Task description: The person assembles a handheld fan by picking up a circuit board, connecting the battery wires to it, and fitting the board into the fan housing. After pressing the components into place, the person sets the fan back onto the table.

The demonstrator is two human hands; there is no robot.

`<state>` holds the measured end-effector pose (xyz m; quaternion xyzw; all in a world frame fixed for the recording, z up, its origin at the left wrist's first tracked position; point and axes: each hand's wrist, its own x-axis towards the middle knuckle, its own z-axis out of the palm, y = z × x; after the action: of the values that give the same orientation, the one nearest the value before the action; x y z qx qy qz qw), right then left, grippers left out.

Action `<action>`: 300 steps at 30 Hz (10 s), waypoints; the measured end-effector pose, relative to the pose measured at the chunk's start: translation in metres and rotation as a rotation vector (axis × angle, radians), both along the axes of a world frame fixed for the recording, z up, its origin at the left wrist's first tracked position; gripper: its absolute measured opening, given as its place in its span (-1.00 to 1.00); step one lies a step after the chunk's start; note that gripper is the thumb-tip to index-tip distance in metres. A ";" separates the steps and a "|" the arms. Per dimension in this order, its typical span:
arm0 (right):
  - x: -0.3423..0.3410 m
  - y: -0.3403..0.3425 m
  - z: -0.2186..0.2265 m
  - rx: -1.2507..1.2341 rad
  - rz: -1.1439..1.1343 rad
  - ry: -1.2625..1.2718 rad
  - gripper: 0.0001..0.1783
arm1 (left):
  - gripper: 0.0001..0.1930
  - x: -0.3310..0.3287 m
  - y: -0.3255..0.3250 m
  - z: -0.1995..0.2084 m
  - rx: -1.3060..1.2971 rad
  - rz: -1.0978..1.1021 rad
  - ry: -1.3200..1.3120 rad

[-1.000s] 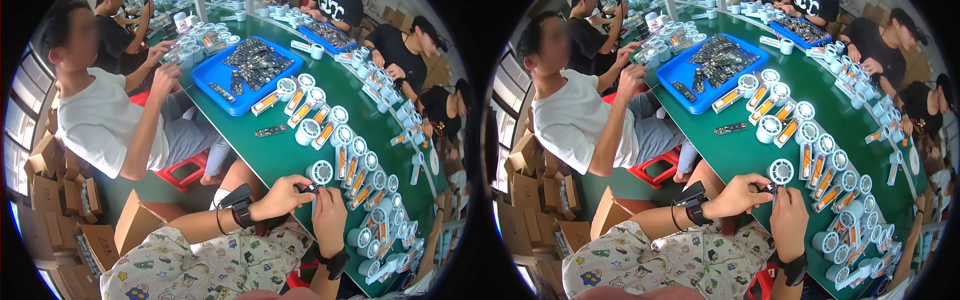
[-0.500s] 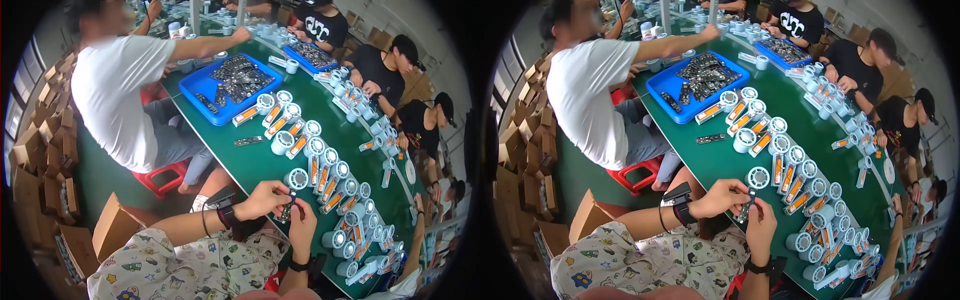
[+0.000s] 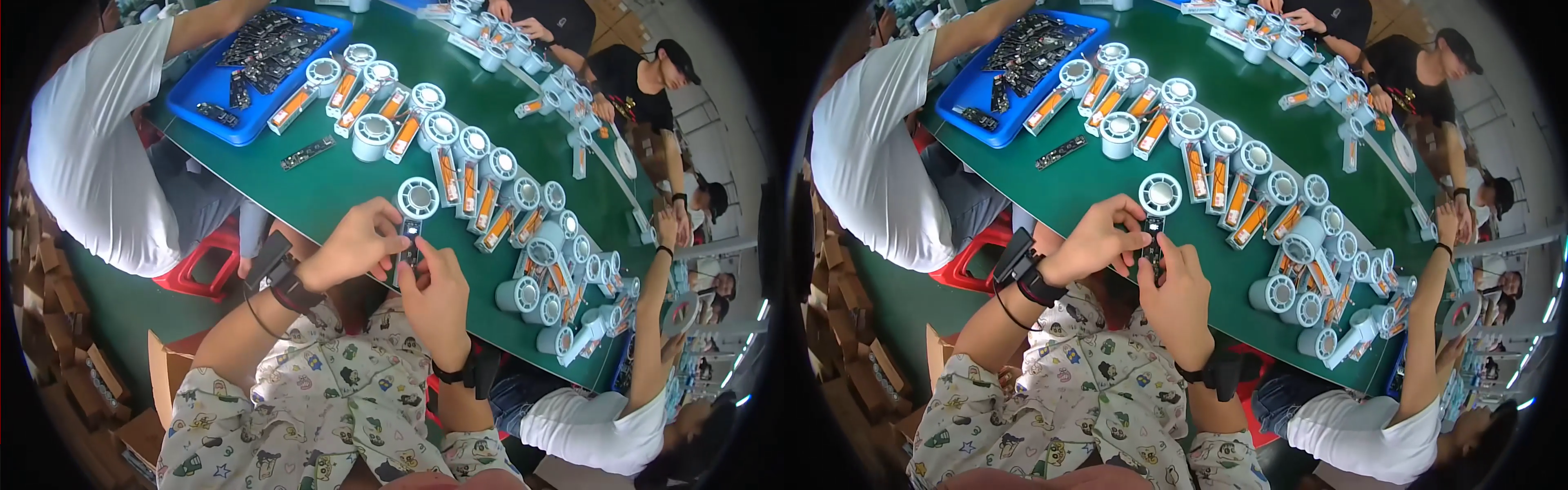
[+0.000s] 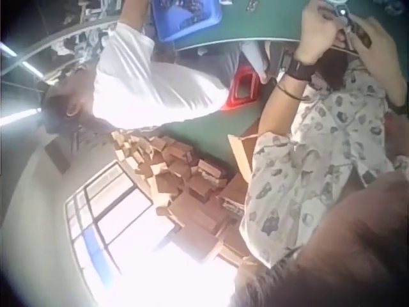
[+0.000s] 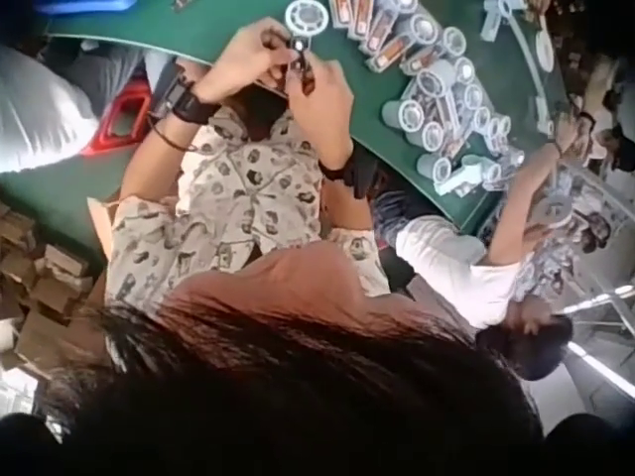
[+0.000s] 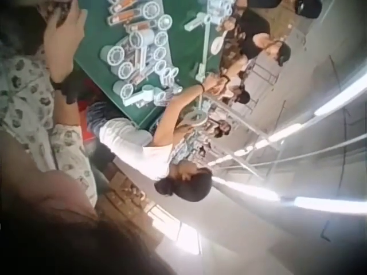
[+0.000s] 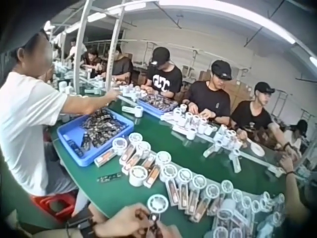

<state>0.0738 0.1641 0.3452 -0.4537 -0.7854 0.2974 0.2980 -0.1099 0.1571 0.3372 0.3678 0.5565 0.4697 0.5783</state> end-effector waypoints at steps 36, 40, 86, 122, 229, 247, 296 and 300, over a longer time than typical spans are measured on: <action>-0.030 0.089 0.101 0.187 -0.233 -0.456 -0.40 | -0.92 -0.058 0.020 -0.032 0.561 0.374 0.937; -0.042 0.273 0.105 0.370 -0.317 -0.669 -0.50 | -0.93 -0.053 0.035 -0.023 0.694 0.253 1.136; 0.014 0.008 0.112 0.312 0.008 0.120 -0.38 | -0.39 0.053 -0.062 0.019 0.914 0.271 0.741; -0.219 0.421 0.007 -0.033 0.086 -0.413 -0.27 | -0.53 -0.009 -0.026 -0.029 0.667 0.282 0.655; 0.007 0.055 -0.014 0.503 0.145 0.178 -0.83 | -0.62 0.017 -0.022 -0.029 0.348 0.021 -0.043; 0.007 0.048 -0.032 0.222 0.134 0.253 -0.91 | -0.65 -0.123 -0.002 -0.043 0.524 0.609 1.381; 0.014 0.053 -0.036 0.274 0.132 0.249 -0.91 | -0.02 -0.472 0.244 -0.058 -0.468 0.082 1.328; 0.011 0.052 -0.034 0.273 0.158 0.256 -0.92 | -0.18 -0.505 0.234 -0.082 -0.422 0.467 1.308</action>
<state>0.0847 0.2160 0.3109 -0.3044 -0.8073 0.2661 0.4299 -0.6152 0.3907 0.2550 0.3255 0.9313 0.1475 0.0702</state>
